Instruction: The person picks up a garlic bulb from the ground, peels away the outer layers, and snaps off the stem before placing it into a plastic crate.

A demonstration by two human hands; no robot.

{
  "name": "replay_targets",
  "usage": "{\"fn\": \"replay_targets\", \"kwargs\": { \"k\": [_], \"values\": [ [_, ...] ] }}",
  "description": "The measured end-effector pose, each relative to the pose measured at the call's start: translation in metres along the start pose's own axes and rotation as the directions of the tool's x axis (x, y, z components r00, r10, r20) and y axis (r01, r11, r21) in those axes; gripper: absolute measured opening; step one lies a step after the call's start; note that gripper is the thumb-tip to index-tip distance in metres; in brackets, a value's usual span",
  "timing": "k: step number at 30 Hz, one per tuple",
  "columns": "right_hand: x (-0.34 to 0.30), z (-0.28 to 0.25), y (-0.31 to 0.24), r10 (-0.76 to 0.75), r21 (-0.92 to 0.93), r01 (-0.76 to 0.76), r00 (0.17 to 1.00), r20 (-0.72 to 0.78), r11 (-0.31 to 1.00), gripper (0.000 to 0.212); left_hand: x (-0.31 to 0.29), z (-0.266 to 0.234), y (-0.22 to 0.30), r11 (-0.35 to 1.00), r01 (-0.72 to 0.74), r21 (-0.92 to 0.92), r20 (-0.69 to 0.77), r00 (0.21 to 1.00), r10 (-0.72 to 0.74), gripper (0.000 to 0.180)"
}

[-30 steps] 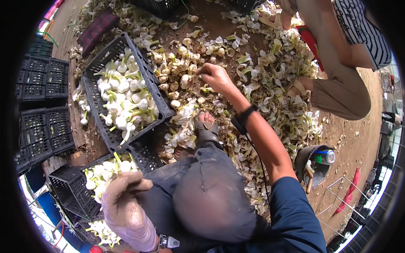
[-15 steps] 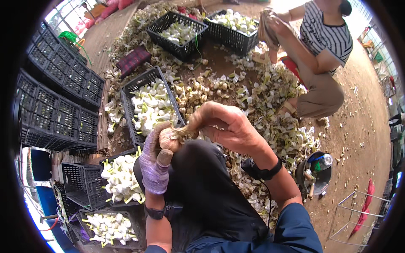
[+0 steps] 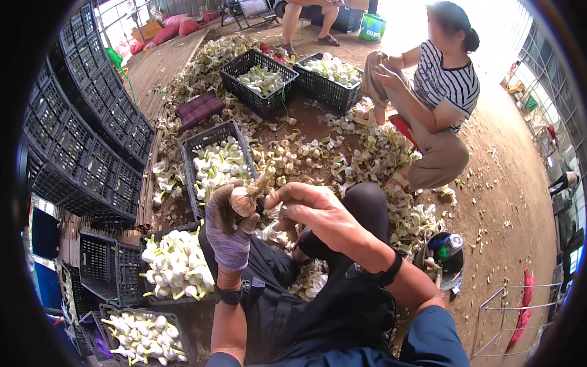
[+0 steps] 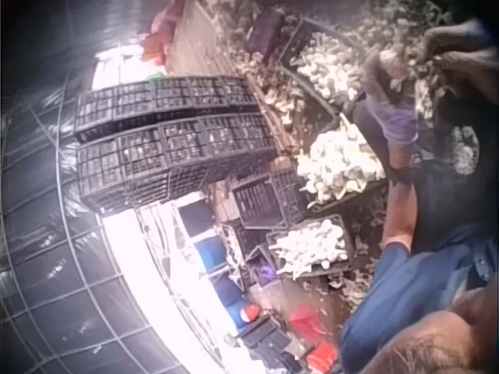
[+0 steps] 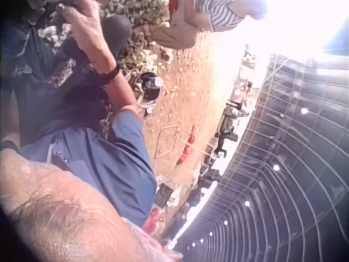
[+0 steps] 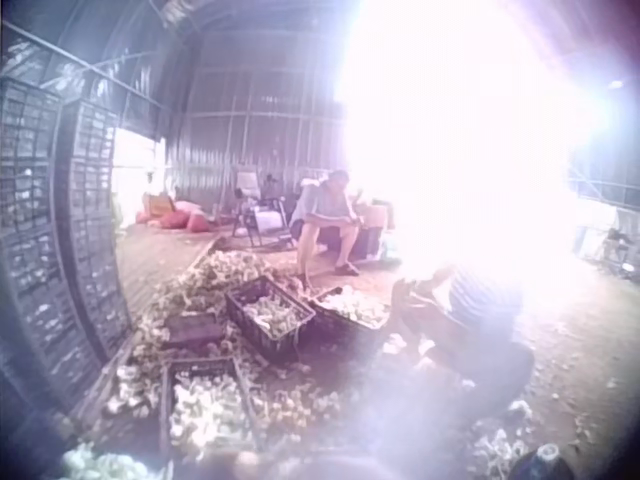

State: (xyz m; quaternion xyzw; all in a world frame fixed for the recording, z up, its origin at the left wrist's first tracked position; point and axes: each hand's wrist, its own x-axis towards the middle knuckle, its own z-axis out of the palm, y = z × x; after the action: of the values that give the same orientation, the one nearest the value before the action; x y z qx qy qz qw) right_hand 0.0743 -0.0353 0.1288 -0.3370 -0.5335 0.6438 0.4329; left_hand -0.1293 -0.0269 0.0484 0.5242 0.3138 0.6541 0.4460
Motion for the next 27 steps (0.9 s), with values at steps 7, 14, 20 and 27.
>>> {"fn": "replay_targets", "kwargs": {
  "k": [7,14,20,27],
  "values": [
    [0.018,0.015,0.055,0.020,0.182,0.015,0.983,-0.185,0.983,0.021,0.004,-0.009,0.002,0.993,-0.031,0.111,0.049,0.998,0.026,0.060],
    [0.020,0.010,0.079,-0.005,0.279,0.059,0.982,-0.190,0.958,0.026,0.001,-0.012,-0.014,0.936,-0.150,0.319,0.140,0.984,0.110,0.055],
    [0.013,-0.007,0.078,0.061,0.160,-0.029,0.978,-0.200,0.987,0.025,0.006,0.002,-0.019,0.842,-0.271,0.466,0.244,0.954,0.172,0.042],
    [0.005,-0.020,0.102,0.195,0.332,-0.121,0.960,-0.199,0.935,0.027,0.005,0.014,-0.031,0.779,-0.345,0.524,0.413,0.903,0.121,0.039]
  ]
}}
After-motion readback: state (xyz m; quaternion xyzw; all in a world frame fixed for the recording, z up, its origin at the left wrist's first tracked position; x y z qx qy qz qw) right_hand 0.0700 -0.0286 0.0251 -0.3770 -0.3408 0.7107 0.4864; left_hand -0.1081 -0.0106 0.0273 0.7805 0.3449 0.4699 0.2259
